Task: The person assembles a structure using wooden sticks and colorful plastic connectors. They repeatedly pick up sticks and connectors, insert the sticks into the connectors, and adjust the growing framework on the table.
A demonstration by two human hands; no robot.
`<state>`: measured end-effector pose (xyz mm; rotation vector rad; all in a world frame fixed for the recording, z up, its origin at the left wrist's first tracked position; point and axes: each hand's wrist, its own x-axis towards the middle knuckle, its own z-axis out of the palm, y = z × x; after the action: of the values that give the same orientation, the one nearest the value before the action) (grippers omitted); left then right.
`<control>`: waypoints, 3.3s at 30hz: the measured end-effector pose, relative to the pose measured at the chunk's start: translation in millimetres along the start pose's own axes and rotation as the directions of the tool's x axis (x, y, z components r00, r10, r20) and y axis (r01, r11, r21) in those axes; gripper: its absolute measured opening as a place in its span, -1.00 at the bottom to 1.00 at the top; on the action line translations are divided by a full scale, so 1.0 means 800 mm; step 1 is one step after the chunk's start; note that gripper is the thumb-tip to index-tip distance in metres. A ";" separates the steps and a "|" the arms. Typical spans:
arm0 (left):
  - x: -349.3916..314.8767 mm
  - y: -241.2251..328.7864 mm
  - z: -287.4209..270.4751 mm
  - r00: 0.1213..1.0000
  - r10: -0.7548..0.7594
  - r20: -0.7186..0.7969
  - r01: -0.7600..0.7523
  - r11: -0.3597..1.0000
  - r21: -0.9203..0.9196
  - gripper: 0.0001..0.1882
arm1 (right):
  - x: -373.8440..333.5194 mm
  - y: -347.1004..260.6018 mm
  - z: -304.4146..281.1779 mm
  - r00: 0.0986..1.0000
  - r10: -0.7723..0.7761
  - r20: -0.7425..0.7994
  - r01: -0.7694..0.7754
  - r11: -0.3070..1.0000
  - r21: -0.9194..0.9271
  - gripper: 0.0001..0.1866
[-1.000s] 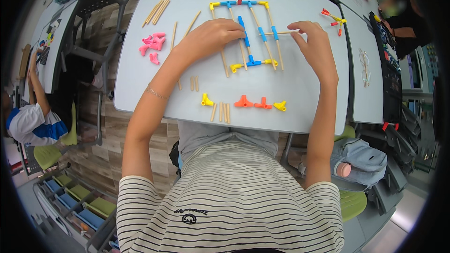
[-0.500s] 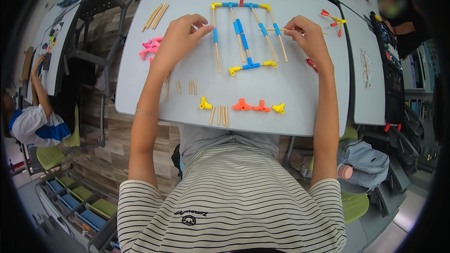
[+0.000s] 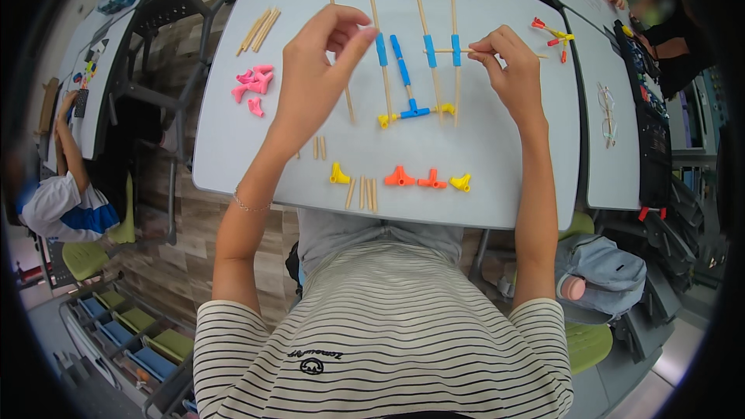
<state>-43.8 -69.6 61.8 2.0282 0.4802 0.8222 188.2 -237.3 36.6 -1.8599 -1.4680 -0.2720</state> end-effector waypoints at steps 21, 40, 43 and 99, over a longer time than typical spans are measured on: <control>0.093 0.025 0.077 0.898 0.053 0.437 0.319 0.606 -0.729 -0.59 | 0.015 -0.049 -0.014 0.810 -0.527 -0.257 0.417 0.826 -0.379 -0.83; 0.082 -0.004 0.060 0.905 -0.008 0.426 0.320 0.674 -0.666 -0.59 | 0.020 -0.068 -0.015 1.000 0.009 -0.030 -0.008 0.998 0.059 -0.87; 0.086 -0.004 0.048 0.908 0.035 0.418 0.268 0.719 -0.642 -0.65 | 0.015 -0.040 -0.032 0.993 -0.105 -0.061 0.102 0.993 -0.050 -0.89; 0.035 0.025 0.096 0.952 -0.029 0.306 0.272 0.543 -0.794 -0.55 | -0.004 -0.019 -0.064 0.982 0.141 0.124 -0.145 0.989 0.028 -0.79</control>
<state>30.5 -108.4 57.7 1.1295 0.0575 0.5007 187.2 -272.7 77.1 -1.9707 -1.4010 -0.0631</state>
